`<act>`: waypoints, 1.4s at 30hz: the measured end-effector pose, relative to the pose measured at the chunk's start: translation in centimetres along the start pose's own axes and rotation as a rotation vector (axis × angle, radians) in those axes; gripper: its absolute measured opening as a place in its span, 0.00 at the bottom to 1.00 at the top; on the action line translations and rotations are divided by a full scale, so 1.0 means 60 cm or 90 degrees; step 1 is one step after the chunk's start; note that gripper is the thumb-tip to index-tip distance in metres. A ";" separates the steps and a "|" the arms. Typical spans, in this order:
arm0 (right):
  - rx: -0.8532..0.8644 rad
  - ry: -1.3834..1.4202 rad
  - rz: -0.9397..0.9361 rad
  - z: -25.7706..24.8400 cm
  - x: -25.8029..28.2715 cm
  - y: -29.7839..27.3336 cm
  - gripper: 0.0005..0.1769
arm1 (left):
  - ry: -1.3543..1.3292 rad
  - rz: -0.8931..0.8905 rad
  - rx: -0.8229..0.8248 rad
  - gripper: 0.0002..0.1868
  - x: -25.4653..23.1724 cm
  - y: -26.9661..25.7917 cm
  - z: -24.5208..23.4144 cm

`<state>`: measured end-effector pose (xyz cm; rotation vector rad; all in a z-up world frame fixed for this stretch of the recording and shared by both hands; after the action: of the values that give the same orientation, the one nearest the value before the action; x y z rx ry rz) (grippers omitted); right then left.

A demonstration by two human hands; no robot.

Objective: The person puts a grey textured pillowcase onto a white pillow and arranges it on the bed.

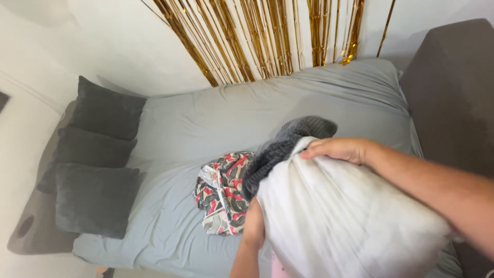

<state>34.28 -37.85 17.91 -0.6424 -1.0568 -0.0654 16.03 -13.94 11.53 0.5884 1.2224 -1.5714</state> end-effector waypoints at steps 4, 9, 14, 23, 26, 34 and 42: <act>0.152 0.024 0.002 0.099 0.080 -0.061 0.35 | 0.006 -0.024 -0.054 0.19 0.035 0.078 -0.083; -0.070 -0.547 -0.127 0.163 0.053 -0.001 0.50 | 0.459 0.267 -0.290 0.14 -0.114 0.035 -0.023; -0.183 -0.554 -0.251 0.235 0.049 0.005 0.45 | 0.549 0.275 -0.058 0.15 -0.205 0.017 0.034; -0.438 -0.453 -0.328 0.175 0.049 0.032 0.20 | 0.795 0.094 -0.102 0.34 -0.232 -0.009 0.046; -0.397 -0.587 -0.205 0.135 0.074 0.048 0.33 | 0.830 0.047 -0.139 0.37 -0.242 -0.012 0.017; -0.105 -0.502 -0.016 0.143 0.066 0.171 0.51 | 0.800 0.003 -0.101 0.47 -0.282 -0.037 -0.057; -0.190 -0.340 -0.242 0.193 0.119 0.064 0.16 | 0.814 0.333 -0.139 0.17 -0.328 -0.008 -0.027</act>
<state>30.12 -26.90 25.85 -0.7390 -1.6996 -0.4045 22.41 -4.31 27.52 1.7279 1.8672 -0.4909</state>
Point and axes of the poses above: each hand's wrist, its own y-axis towards the middle knuckle, its own z-axis out of the palm, x = y × z, the point moved 2 cm from there along y, towards the middle knuckle, and after that the axes turned 12 degrees about x, right-handed, at the moved point
